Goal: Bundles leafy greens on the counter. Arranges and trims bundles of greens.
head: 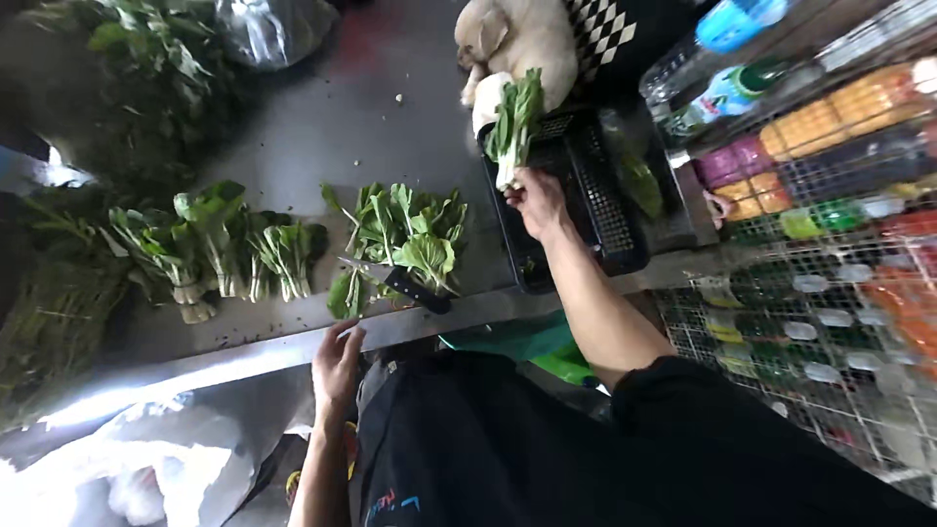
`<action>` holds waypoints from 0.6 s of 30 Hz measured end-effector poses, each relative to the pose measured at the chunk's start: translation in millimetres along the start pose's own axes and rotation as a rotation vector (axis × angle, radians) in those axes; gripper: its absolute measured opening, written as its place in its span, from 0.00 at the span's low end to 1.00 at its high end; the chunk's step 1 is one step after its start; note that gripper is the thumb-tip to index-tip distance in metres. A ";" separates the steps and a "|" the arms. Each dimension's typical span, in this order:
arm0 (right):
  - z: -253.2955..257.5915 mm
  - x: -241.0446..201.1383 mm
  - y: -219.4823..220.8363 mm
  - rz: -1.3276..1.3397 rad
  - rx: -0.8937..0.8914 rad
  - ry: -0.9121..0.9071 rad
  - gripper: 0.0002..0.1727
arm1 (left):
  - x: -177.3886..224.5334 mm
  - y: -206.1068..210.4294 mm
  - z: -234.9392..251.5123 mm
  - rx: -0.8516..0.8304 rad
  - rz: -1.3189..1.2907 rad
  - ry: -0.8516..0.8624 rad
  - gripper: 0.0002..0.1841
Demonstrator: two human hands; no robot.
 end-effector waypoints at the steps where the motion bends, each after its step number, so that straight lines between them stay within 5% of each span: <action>1: -20.8 -10.0 9.1 0.090 -0.068 0.003 0.13 | 13.7 16.8 4.2 -0.075 -0.036 0.025 0.20; 7: -159.4 -17.0 77.7 0.136 -0.499 0.038 0.27 | 59.2 83.1 22.9 -0.462 -0.431 -0.165 0.27; 10: -196.7 4.2 100.3 -0.347 -0.530 -0.303 0.32 | 45.6 84.4 20.4 -0.359 -0.572 -0.427 0.25; 13: -205.0 13.7 108.5 -0.506 -0.563 -0.552 0.18 | 27.2 75.3 10.6 -0.270 -0.634 -0.523 0.23; 18: -213.1 2.8 109.2 -0.458 -0.618 -0.772 0.09 | 13.1 46.9 -4.1 -0.372 -0.608 -0.413 0.23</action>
Point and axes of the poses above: each hand's wrist, its own z-axis towards the middle knuckle, its own y-axis out of the palm, x = y × z, the point moved 3 cm from there along z, towards the middle knuckle, and after that the axes turned 11 degrees about -y, right-handed, at the moved point
